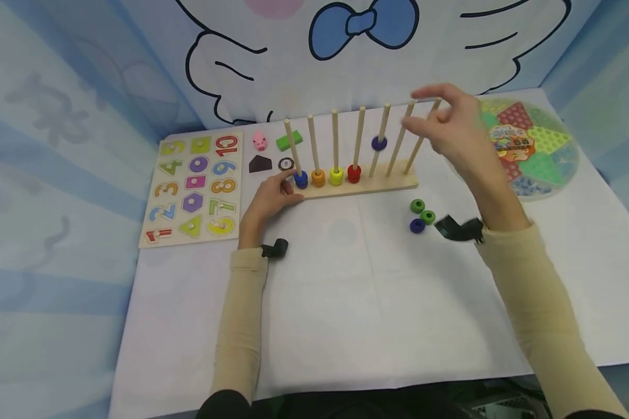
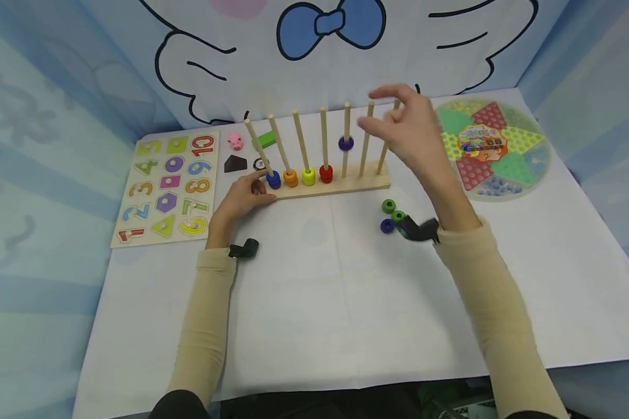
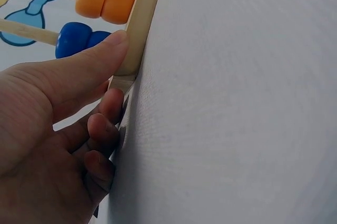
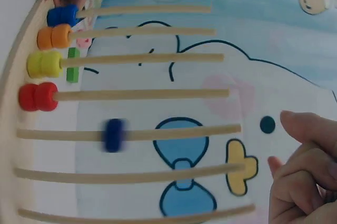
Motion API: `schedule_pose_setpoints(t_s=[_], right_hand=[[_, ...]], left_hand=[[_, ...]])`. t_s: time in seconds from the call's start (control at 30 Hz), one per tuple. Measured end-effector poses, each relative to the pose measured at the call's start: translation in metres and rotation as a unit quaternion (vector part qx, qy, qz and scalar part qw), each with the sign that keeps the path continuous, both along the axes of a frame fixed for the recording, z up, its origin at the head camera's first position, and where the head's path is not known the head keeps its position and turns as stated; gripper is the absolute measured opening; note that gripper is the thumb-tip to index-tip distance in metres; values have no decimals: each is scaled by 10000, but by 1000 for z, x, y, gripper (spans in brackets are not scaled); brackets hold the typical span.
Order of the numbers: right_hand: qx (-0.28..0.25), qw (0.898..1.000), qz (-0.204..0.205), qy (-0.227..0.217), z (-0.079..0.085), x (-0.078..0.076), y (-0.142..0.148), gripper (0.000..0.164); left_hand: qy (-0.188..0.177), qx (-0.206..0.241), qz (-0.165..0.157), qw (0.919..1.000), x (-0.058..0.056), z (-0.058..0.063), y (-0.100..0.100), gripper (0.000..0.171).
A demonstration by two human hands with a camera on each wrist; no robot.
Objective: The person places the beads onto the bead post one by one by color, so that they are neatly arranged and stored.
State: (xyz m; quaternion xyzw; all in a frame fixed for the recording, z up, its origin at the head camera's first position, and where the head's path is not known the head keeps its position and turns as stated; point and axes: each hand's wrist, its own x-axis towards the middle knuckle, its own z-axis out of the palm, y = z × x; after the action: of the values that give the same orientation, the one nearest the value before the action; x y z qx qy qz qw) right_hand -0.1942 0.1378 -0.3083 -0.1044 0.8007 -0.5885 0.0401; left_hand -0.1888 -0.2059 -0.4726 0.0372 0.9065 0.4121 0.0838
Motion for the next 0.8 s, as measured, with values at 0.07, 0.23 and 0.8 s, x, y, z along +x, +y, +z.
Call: schedule_pose_setpoints(t_s=[0.07, 0.23, 0.8], right_hand=[[-1171, 9927, 149, -242, -29, 18, 27, 38], [-1272, 9748, 396, -1787, -110, 48, 74, 30], [1689, 9767, 843, -1026, -157, 54, 62, 43]], left_hand=[[-46, 14, -54, 10000, 0, -1, 1, 66], [-19, -2, -67, 10000, 0, 1, 2, 66], [-49, -6, 71, 10000, -1, 1, -2, 67]])
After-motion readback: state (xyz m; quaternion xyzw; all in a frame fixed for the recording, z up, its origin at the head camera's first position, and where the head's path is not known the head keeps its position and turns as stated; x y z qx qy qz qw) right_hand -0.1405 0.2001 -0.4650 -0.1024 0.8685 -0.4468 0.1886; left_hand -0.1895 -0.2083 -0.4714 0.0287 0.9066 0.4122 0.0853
